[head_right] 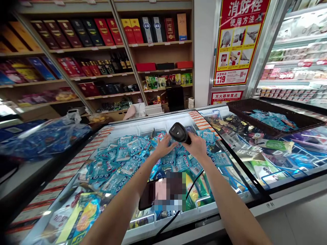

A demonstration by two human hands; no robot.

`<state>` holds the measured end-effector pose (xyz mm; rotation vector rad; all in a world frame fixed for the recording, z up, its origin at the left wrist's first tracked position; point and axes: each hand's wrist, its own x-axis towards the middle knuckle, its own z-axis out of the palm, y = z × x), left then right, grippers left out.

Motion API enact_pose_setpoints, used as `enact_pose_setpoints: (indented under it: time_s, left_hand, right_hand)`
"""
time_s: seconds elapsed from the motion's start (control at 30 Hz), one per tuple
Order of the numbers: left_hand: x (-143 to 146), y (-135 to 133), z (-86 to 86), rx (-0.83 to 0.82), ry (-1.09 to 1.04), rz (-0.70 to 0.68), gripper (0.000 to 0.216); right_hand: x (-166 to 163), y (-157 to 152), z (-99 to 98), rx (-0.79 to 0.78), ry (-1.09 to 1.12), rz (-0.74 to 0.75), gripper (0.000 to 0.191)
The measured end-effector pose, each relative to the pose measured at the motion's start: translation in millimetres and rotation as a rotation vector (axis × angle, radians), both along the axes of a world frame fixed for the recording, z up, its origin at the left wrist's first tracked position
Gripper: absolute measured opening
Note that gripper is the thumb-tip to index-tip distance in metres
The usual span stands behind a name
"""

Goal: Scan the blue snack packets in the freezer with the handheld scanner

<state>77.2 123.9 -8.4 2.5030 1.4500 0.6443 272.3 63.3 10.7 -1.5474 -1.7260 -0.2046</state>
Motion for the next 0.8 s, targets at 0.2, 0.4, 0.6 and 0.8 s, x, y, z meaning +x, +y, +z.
enact_pose_setpoints:
  time_s: [0.2,0.4,0.6,0.8]
  left_hand:
    - [-81,-15,-13.7,0.137,-0.122,0.028,0.044]
    - [-109,-34,-35.9,0.140,0.038,0.141,0.053]
    - [-102,-39,-38.5,0.194,0.129,0.138,0.054]
    - [-95,-42,-30.8,0.095,0.081,0.184,0.049]
  right_hand:
    - [-4,-1,-9.0,-0.007,-0.124,-0.013,0.041]
    - [-12,-9,-12.6,-0.023,-0.242,0.033,0.035]
    - [-17,-13,-20.5,-0.012,-0.340,0.079,0.034]
    - [-19,-15,-22.7,0.001,-0.346,0.086,0.035]
